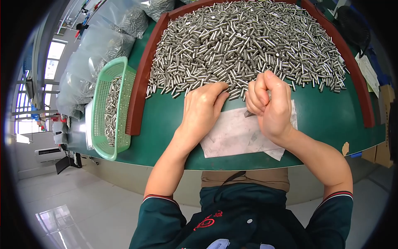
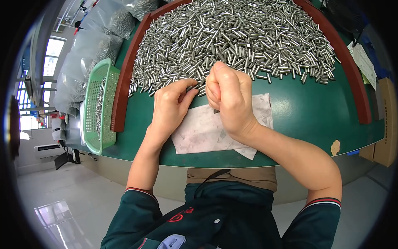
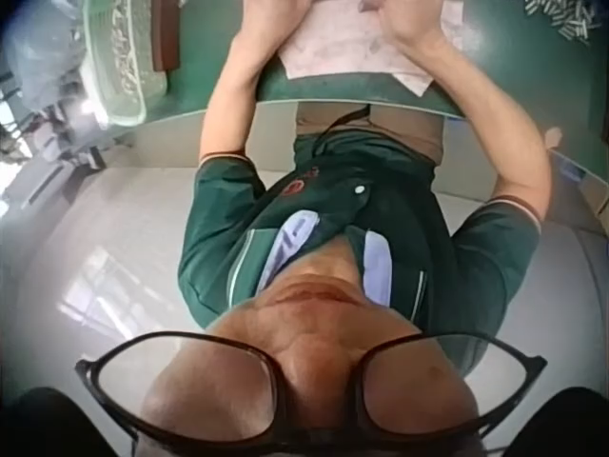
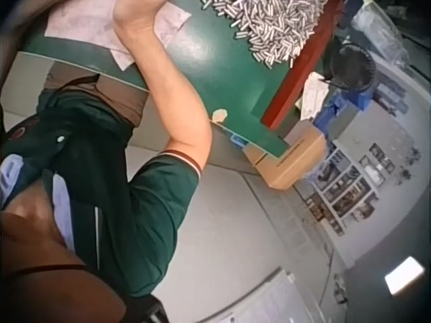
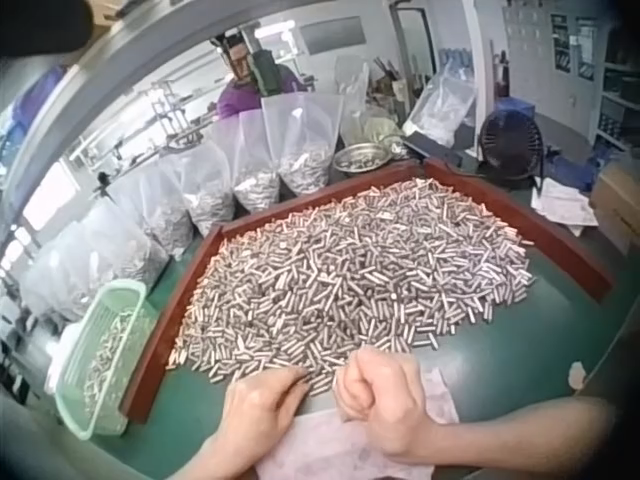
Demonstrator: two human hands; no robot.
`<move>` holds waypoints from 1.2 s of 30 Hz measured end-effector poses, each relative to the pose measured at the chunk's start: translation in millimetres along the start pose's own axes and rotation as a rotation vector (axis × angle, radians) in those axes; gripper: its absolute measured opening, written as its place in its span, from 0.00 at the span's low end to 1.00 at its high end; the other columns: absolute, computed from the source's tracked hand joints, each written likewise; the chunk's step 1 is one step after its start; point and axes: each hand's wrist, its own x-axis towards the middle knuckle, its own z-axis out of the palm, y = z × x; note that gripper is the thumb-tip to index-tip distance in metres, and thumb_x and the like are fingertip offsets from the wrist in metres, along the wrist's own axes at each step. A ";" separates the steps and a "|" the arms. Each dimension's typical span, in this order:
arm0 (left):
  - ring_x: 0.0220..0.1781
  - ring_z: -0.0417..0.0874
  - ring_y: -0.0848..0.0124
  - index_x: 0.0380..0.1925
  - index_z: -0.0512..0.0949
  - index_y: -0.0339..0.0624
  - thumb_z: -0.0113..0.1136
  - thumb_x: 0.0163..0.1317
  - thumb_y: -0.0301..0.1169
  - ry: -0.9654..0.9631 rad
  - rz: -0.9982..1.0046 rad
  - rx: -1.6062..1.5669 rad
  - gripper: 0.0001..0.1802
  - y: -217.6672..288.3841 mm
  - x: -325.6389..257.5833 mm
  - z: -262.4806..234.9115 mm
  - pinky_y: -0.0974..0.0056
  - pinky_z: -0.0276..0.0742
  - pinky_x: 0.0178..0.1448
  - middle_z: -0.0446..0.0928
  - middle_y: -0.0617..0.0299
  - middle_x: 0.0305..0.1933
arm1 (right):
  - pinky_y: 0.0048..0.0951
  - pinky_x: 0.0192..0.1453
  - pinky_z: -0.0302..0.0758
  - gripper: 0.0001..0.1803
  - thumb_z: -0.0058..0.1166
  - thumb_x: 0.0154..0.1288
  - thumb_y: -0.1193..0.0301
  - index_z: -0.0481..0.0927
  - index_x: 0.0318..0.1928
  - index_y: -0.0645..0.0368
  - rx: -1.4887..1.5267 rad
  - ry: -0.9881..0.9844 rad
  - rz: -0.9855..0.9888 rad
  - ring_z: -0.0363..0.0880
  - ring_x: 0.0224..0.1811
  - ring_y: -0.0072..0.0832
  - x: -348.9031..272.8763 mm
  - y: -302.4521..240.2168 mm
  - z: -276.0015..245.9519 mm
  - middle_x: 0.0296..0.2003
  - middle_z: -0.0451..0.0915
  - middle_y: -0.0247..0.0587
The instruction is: Inspecting and cleaning internal parts of small metal cylindrical components using a metal tool at a factory workbench.
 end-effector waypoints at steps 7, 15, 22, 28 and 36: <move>0.19 0.75 0.63 0.28 0.75 0.37 0.59 0.48 0.24 -0.082 0.075 0.097 0.06 2.1 2.4 -1.4 0.64 0.69 0.24 0.76 0.54 0.22 | 0.21 0.14 0.43 0.22 0.29 0.65 0.62 0.54 0.13 0.53 -0.056 0.054 0.016 0.43 0.10 0.15 -0.2 -0.2 3.3 0.08 0.51 0.28; 0.13 0.70 0.71 0.25 0.76 0.36 0.60 0.47 0.23 -0.024 0.113 0.077 0.04 0.5 3.2 -2.6 0.68 0.64 0.20 0.71 0.59 0.15 | 0.19 0.14 0.45 0.22 0.31 0.65 0.64 0.55 0.13 0.54 -0.013 0.026 0.027 0.45 0.10 0.14 1.2 0.7 3.0 0.09 0.53 0.27; 0.12 0.68 0.68 0.23 0.76 0.37 0.61 0.45 0.24 -0.059 -0.059 0.010 0.04 8.3 -0.8 -7.9 0.65 0.63 0.19 0.68 0.59 0.11 | 0.21 0.14 0.43 0.22 0.29 0.65 0.63 0.54 0.13 0.53 -0.032 0.053 0.037 0.43 0.10 0.15 1.3 0.8 4.9 0.08 0.51 0.27; 0.14 0.70 0.63 0.23 0.75 0.37 0.63 0.45 0.27 -0.144 -0.090 0.013 0.07 9.1 2.0 -4.6 0.63 0.65 0.21 0.69 0.56 0.12 | 0.20 0.14 0.43 0.21 0.29 0.65 0.64 0.54 0.13 0.53 -0.028 0.051 0.028 0.43 0.10 0.15 1.3 -0.7 3.7 0.08 0.52 0.27; 0.13 0.68 0.68 0.23 0.75 0.36 0.61 0.46 0.24 -0.100 -0.140 0.003 0.05 8.4 -2.0 -9.8 0.66 0.64 0.20 0.68 0.58 0.12 | 0.20 0.14 0.43 0.21 0.29 0.65 0.63 0.54 0.13 0.54 -0.019 0.056 0.039 0.43 0.10 0.15 2.2 -0.8 2.8 0.08 0.52 0.27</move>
